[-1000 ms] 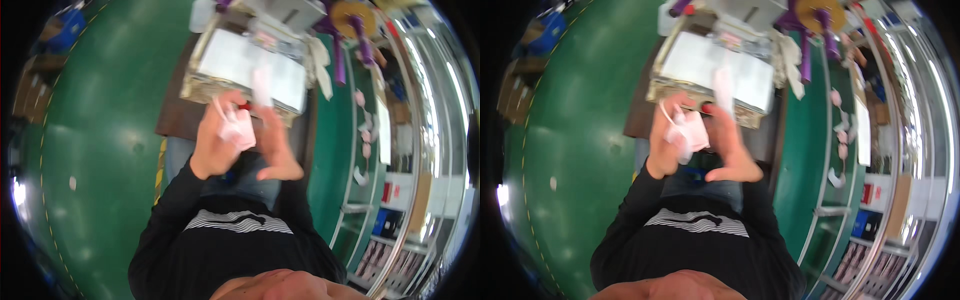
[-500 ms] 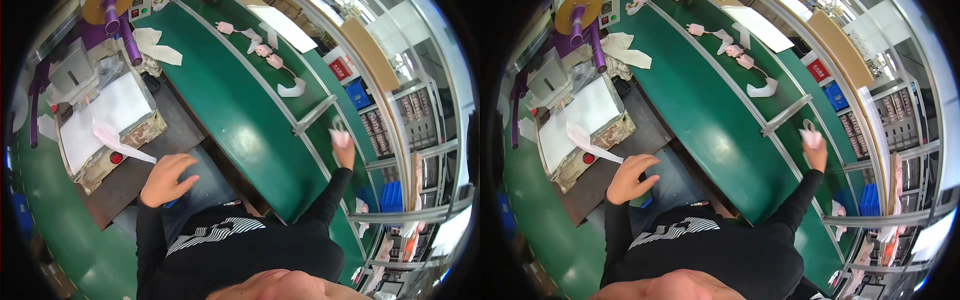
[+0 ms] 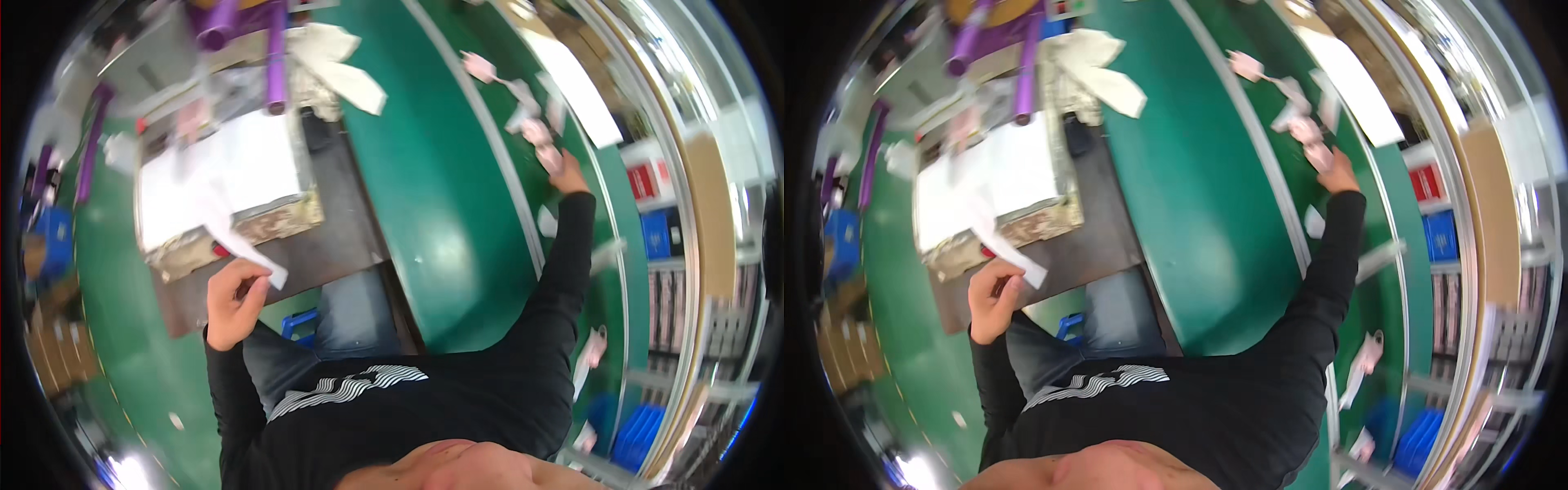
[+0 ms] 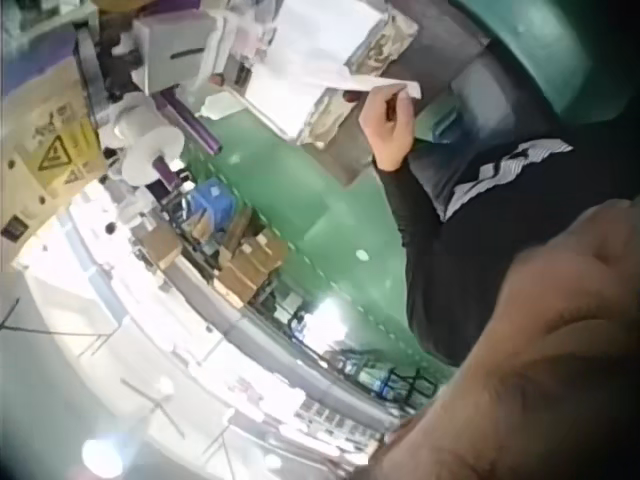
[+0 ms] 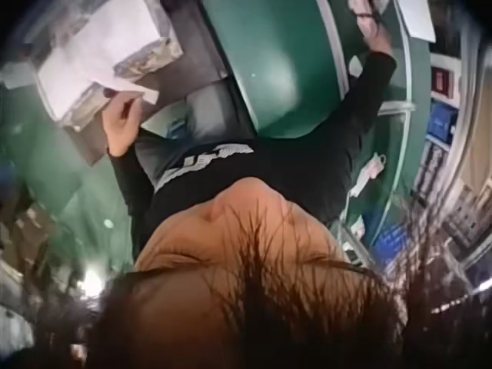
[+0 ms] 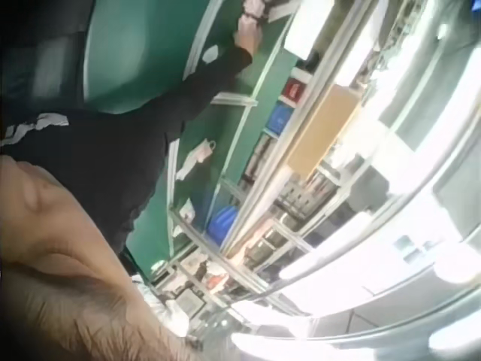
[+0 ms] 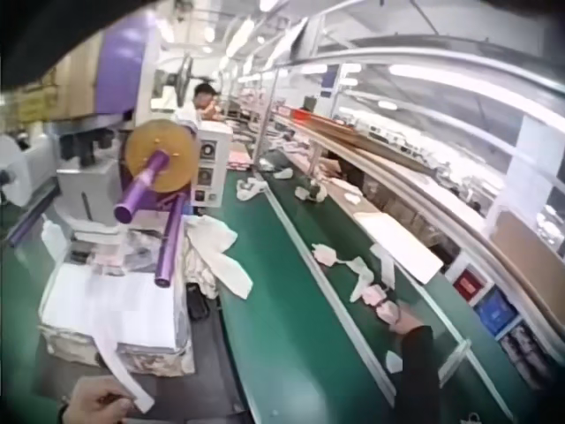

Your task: The person packages chargers by picking them from a conveyor belt, inserting them into plastic sleeves, sealing them on a machine, and placing the packaged items back onto the conveyor belt.

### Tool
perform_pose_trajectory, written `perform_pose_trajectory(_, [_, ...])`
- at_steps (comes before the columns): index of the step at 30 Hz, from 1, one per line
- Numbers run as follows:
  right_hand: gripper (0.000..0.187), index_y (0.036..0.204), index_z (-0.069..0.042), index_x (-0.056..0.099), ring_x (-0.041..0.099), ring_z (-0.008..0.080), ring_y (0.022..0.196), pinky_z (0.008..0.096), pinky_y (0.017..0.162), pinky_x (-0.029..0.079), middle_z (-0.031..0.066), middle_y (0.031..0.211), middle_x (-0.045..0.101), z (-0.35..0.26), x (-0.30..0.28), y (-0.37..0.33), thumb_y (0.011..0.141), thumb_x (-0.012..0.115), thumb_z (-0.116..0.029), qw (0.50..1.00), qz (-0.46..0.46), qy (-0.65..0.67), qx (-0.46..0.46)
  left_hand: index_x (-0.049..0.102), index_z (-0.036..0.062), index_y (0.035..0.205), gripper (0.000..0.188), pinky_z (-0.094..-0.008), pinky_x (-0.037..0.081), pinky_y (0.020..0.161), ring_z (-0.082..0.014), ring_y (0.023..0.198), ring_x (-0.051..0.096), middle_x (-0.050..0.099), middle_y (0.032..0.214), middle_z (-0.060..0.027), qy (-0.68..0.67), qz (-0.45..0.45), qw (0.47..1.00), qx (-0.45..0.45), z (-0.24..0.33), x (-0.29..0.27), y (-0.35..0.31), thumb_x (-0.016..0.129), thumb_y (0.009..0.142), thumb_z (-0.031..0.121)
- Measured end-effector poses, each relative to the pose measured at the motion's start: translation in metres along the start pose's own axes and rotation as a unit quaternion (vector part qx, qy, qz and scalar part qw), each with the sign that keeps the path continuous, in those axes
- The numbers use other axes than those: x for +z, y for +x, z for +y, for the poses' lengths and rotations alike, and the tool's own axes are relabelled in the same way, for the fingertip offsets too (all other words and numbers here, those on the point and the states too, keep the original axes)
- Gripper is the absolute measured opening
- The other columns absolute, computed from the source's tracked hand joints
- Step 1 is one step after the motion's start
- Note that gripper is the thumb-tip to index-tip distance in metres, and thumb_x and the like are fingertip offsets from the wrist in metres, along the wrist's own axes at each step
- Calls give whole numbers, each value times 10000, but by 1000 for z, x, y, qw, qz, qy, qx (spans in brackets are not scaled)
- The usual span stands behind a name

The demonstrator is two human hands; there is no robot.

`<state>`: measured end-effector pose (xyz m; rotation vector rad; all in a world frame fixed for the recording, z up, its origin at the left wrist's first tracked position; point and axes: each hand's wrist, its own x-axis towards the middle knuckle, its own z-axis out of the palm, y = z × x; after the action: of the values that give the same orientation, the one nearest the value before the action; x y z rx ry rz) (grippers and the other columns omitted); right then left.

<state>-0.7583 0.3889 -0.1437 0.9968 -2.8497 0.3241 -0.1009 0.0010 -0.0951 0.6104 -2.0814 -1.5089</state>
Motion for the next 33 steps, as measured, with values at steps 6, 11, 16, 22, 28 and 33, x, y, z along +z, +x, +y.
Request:
perform_pose_trajectory(6, [362, 1242, -74, 685, 532, 178, 561, 367, 524, 408, 57, 680, 600, 32, 2, 10, 989, 615, -324, 990, -90, 108, -24, 735, 55, 908, 124, -363, 470, 584, -248, 630, 609, 673, 773, -100, 212, 161, 963, 32, -1, -56, 24, 707, 896, 176])
perform_pose_trajectory(11, [295, 1209, -110, 613, 575, 182, 817, 319, 711, 460, 47, 1053, 665, 21, -32, -46, 942, 596, -234, 661, -9, 721, 207, 687, 54, 920, 405, -455, 508, 732, -354, 824, 667, 695, 849, -139, 278, 252, 926, -43, -58, -106, 95, 718, 865, 453])
perform_pose_trajectory(16, [507, 1461, -142, 478, 567, 135, 967, 314, 745, 436, 28, 1258, 604, -110, -150, -113, 1018, 643, -326, 790, 137, 597, 25, 667, 75, 966, 276, -508, 428, 903, -392, 1088, 551, 627, 1114, -137, 406, 244, 881, -6, -84, -70, 157, 700, 799, 293])
perform_pose_trajectory(22, [545, 1486, -157, 450, 566, 109, 885, 231, 599, 447, 33, 1244, 607, -222, -172, -148, 1008, 665, -309, 682, 6, 731, -30, 599, 77, 917, 186, -496, 391, 978, -375, 1194, 466, 541, 1198, -169, 164, 272, 945, 81, -104, -86, 160, 610, 734, 48])
perform_pose_trajectory(28, [780, 1417, -50, 438, 632, 170, 961, 276, 563, 611, 99, 1285, 588, -465, -104, -150, 771, 845, -209, 815, -205, 529, -118, 597, 69, 1313, 526, -402, 361, 1175, -276, 1490, 276, 239, 1606, -133, -105, 190, 955, 203, -60, -125, 86, 556, 805, -64])
perform_pose_trajectory(33, [459, 1409, -3, 434, 562, 123, 501, 254, 478, 495, 173, 1012, 704, -588, -17, -100, 979, 533, -130, 804, -319, 465, -188, 130, 103, 1671, 957, -357, 373, 1117, -216, 1289, 525, 450, 1525, -141, -342, 127, 915, 172, -52, -149, -16, 659, 873, 115])
